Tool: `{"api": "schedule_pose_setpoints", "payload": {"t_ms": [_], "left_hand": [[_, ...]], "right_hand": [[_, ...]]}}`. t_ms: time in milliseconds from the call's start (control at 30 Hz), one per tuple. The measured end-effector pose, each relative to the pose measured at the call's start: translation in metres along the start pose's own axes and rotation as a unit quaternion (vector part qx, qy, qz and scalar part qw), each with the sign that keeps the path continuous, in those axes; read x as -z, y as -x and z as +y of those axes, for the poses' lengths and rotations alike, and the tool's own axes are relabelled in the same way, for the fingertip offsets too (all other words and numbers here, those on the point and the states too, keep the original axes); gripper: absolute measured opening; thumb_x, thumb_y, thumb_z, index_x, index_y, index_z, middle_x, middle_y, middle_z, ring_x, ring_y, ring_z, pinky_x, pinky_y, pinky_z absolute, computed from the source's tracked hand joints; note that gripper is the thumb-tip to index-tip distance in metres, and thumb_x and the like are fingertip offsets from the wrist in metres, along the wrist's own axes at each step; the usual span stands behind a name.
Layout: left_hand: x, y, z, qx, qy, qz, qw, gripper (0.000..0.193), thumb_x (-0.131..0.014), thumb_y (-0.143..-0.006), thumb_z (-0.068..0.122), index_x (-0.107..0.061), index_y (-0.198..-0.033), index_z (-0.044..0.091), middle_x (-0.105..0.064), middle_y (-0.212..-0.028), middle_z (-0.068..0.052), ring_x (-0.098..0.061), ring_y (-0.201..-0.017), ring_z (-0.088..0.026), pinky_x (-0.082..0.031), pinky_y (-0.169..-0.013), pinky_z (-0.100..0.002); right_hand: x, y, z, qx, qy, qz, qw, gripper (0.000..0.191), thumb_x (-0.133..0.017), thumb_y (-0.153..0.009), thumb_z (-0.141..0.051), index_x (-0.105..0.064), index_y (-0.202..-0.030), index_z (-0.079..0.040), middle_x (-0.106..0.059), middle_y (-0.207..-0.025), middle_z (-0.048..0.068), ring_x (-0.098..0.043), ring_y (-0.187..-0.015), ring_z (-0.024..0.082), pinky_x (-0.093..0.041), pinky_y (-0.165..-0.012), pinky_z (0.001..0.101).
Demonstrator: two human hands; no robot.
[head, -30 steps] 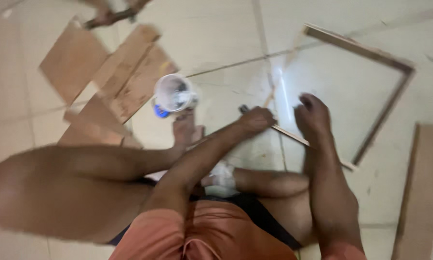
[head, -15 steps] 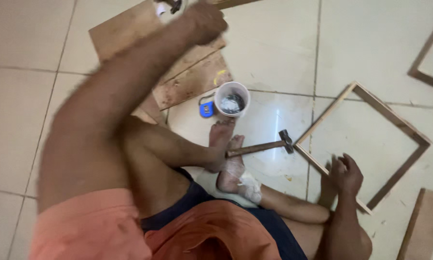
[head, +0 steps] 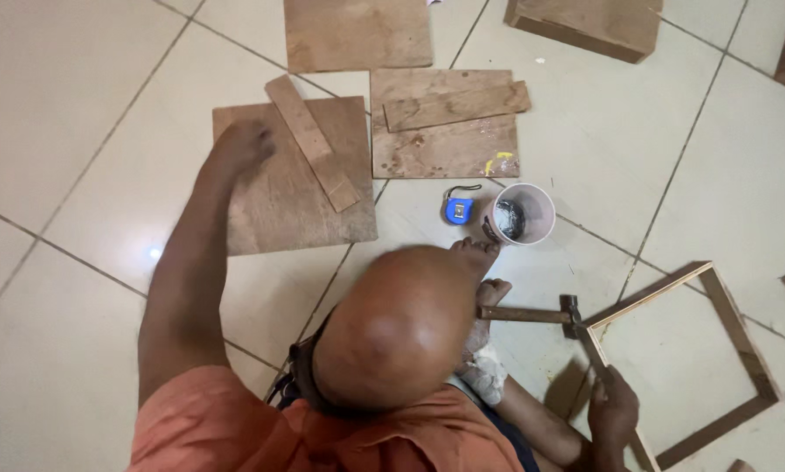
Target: The person sits on a tiled floor and hammers nails into wooden frame pieces to assemble square picture frames, holding nails in place and driving them with a hammer, working on one frame piece at a time among scattered wood boards and a bucket of nails.
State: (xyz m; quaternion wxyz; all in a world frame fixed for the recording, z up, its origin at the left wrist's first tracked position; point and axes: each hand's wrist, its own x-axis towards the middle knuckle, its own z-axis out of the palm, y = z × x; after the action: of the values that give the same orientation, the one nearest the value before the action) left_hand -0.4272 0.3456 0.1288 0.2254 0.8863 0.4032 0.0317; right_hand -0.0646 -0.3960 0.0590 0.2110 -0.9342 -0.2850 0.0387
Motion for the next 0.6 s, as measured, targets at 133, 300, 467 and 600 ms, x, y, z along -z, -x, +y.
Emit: {"api": "schedule_pose_setpoints", "payload": {"t_ms": [133,300,467,600], "left_hand": [[-0.049,0.079,-0.068,0.156,0.036,0.076,0.984,0.048,-0.081,-0.079,0.025,-0.069,-0.117,-0.003,-0.068,-0.109,-0.029,-0.066,-0.098,-0.043,-0.054,-0.085,-0.051],[-0.072,0.121,-0.087,0.326,0.066,0.126,0.934,0.054,-0.082,-0.081,0.028,-0.066,-0.118,-0.008,-0.061,-0.124,-0.031,-0.059,-0.116,-0.048,-0.051,-0.093,-0.055],[-0.076,0.109,-0.088,0.343,0.091,0.163,0.92,0.062,-0.088,-0.076,0.034,-0.068,-0.116,-0.008,-0.059,-0.118,-0.037,-0.058,-0.11,-0.051,-0.049,-0.095,-0.053],[-0.083,0.105,-0.089,0.365,0.238,0.121,0.892,0.054,-0.081,-0.088,0.04,-0.072,-0.106,-0.01,-0.072,-0.104,-0.03,-0.069,-0.095,-0.042,-0.053,-0.093,-0.05]], "right_hand": [[0.006,-0.006,-0.022,0.018,0.039,-0.035,0.998,0.027,-0.068,-0.097,-0.012,-0.074,-0.123,-0.005,-0.075,-0.114,0.02,-0.071,-0.104,0.036,-0.056,-0.09,0.043],[-0.002,-0.012,-0.056,0.001,0.101,-0.055,0.993,0.017,-0.072,-0.099,-0.015,-0.079,-0.113,-0.008,-0.075,-0.113,0.02,-0.072,-0.102,0.035,-0.056,-0.09,0.042],[-0.027,-0.011,-0.084,0.036,-0.05,0.009,0.998,0.017,-0.069,-0.101,-0.009,-0.077,-0.116,-0.006,-0.076,-0.116,0.014,-0.072,-0.11,0.025,-0.055,-0.096,0.0374],[-0.051,-0.002,-0.091,0.061,-0.053,-0.007,0.997,0.02,-0.067,-0.098,-0.011,-0.076,-0.115,-0.006,-0.076,-0.116,0.013,-0.073,-0.105,0.024,-0.056,-0.094,0.0353]]}}
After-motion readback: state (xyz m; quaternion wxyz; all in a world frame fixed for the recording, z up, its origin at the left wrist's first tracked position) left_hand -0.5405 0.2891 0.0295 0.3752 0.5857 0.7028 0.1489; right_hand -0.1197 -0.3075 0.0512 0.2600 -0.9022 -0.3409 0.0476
